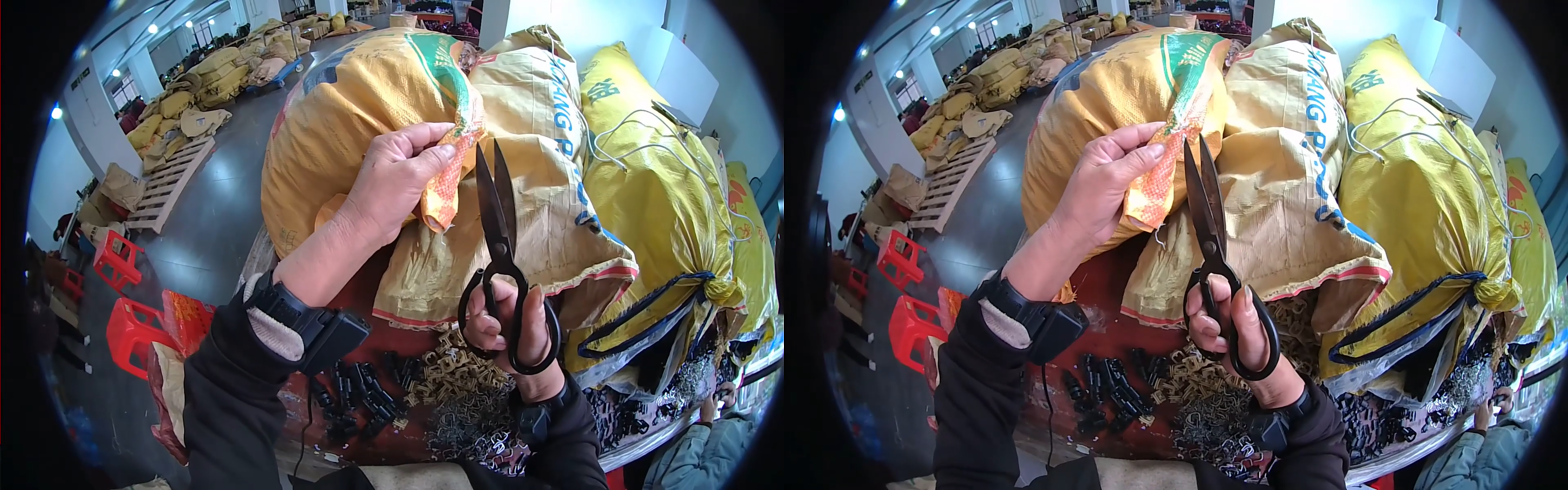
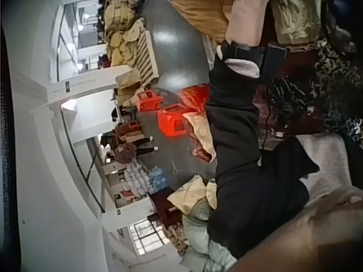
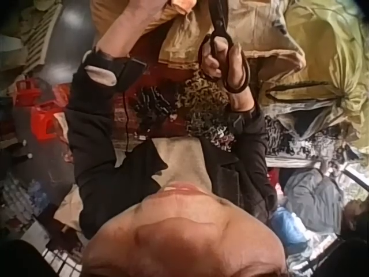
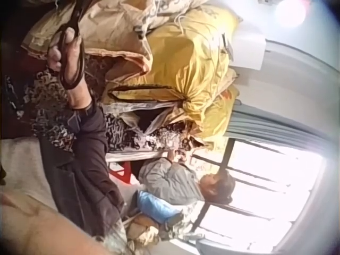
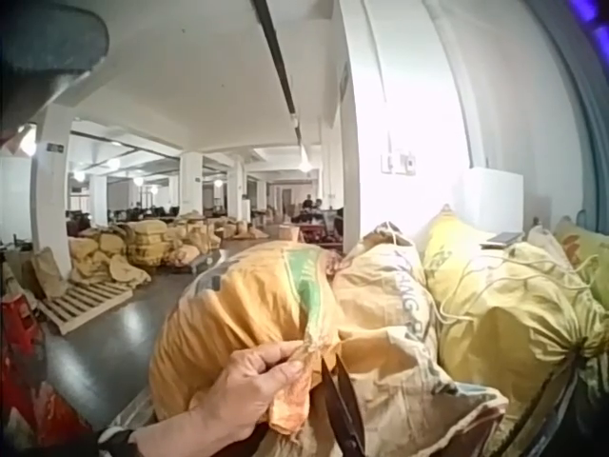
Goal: The person pulls a yellow bag closer and uses shears to cut the white string securing the top. They then pull the string out by hand and use the shears to cut another section of the string to fully open the bag.
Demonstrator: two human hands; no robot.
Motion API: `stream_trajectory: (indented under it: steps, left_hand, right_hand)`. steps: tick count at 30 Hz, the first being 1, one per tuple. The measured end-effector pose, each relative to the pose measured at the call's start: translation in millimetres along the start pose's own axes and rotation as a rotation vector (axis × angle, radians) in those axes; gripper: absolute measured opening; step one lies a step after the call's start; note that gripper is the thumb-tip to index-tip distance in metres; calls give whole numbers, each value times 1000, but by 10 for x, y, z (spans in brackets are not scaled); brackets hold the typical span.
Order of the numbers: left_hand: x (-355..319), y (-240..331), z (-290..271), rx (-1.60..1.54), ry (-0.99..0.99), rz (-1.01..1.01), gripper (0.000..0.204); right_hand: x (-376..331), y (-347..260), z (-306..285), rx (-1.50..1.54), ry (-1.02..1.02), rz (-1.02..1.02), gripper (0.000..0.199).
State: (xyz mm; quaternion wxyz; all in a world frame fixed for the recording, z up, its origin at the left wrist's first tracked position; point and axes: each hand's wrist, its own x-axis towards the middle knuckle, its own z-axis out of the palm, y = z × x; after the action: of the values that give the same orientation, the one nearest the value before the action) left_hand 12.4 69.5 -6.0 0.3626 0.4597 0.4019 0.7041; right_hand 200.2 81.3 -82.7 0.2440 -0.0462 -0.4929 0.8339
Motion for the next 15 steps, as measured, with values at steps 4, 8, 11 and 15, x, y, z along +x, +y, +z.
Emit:
stream_trajectory:
  steps: [4,8,11,15]
  left_hand:
    - [-26,-46,8,49,23,61,26]
    - [-34,-84,17,154,50,140,25]
    - [-50,-104,8,245,71,188,23]
    - [-67,-118,-17,401,95,227,22]
  right_hand:
    - [53,36,8,-1,-19,12,65]
    - [84,38,3,9,-18,18,64]
    - [100,43,-3,17,-13,23,64]
    - [104,49,-7,25,-13,33,64]
